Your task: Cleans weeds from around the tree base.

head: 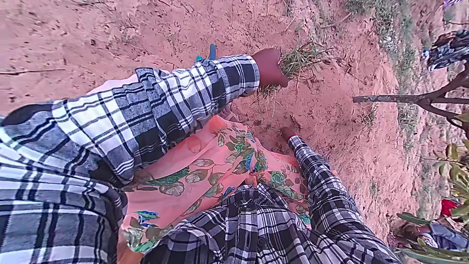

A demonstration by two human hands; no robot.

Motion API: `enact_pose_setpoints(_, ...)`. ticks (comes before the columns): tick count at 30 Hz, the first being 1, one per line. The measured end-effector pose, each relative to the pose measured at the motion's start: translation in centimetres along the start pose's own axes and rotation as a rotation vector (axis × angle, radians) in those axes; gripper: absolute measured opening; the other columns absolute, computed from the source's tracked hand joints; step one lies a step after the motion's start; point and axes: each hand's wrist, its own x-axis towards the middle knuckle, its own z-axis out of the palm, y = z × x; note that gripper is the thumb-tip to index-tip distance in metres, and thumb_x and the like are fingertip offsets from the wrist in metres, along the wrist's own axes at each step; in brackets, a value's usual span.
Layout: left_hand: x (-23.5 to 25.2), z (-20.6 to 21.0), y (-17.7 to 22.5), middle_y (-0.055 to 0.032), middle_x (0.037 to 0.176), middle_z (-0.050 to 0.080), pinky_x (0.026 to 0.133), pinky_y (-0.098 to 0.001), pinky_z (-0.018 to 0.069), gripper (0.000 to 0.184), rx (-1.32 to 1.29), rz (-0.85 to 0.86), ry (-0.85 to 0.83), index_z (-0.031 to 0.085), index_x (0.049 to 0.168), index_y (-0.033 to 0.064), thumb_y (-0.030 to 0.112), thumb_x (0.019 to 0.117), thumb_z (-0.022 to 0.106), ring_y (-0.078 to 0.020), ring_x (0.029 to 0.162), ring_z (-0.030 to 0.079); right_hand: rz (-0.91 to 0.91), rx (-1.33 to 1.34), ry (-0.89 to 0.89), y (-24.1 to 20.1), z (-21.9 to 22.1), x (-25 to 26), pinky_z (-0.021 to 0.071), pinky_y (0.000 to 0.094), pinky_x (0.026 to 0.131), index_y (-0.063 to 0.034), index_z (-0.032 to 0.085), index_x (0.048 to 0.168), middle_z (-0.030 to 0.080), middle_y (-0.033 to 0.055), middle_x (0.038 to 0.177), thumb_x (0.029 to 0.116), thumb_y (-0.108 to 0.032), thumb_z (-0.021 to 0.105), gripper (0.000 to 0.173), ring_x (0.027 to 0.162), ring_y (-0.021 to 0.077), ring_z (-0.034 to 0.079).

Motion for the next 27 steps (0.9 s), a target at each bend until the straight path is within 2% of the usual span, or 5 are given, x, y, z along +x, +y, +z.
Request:
enact_pose_setpoints(4, 0.0, -0.1, 0.0, -0.0194, 0.114, 0.07, 0.095, -0.0574, 0.0522, 0.049, 0.008, -0.021, 0.02, 0.063, 0.127, 0.0009, 0.025, 0.0882, 0.081, -0.0325, 0.108, 0.068, -0.042, -0.032, -0.053, -4.2, 2.8, 0.8, 0.049, 0.0657, 0.104, -0.0048, 0.058, 0.144, 0.059, 0.0252, 0.142, 0.097, 0.0, 0.057, 0.048, 0.129, 0.0452, 0.059)
enact_pose_setpoints(7, 0.5, -0.2, -0.5, -0.0192, 0.12, 0.069, 0.099, -0.0577, 0.0516, 0.057, -0.003, -0.025, 0.007, 0.059, 0.136, 0.0034, 0.025, 0.0876, 0.082, -0.0325, 0.113, 0.067, -0.011, -0.058, -0.064, -6.1, 3.9, 0.5, 0.053, 0.0685, 0.094, -0.0061, 0.057, 0.143, 0.059, 0.0241, 0.143, 0.0996, -0.007, 0.057, 0.044, 0.121, 0.047, 0.064)
enact_pose_setpoints(11, 0.2, -0.3, -0.1, -0.0185, 0.111, 0.07, 0.094, -0.0569, 0.0525, 0.044, 0.01, -0.046, 0.006, 0.065, 0.121, 0.0005, 0.025, 0.0885, 0.081, -0.0315, 0.105, 0.068, 0.045, -0.114, -0.083, -7.6, 4.2, -0.1, 0.0515, 0.0687, 0.094, -0.0061, 0.068, 0.128, 0.067, 0.0228, 0.13, 0.1027, -0.017, 0.055, 0.031, 0.12, 0.0453, 0.064)
enact_pose_setpoints(17, 0.2, -0.4, -0.2, -0.0174, 0.113, 0.07, 0.094, -0.0551, 0.0533, 0.048, -0.003, -0.03, -0.013, 0.062, 0.127, 0.0018, 0.024, 0.0885, 0.081, -0.03, 0.106, 0.068, 0.086, -0.099, -0.032, -5.9, 0.9, 0.8, 0.0523, 0.0697, 0.09, -0.0076, 0.07, 0.125, 0.068, 0.0219, 0.128, 0.1005, -0.02, 0.056, 0.031, 0.118, 0.0442, 0.066)
enact_pose_setpoints(27, -0.3, -0.8, 0.3, -0.0132, 0.114, 0.072, 0.096, -0.0497, 0.0542, 0.042, -0.066, -0.009, 0.004, 0.066, 0.124, 0.0051, 0.021, 0.0883, 0.081, -0.0239, 0.106, 0.069, 0.151, 0.027, 0.33, -4.8, -3.7, 0.2, 0.0541, 0.0651, 0.091, -0.0058, 0.07, 0.125, 0.069, 0.02, 0.128, 0.1018, -0.019, 0.052, 0.032, 0.115, 0.0413, 0.068)
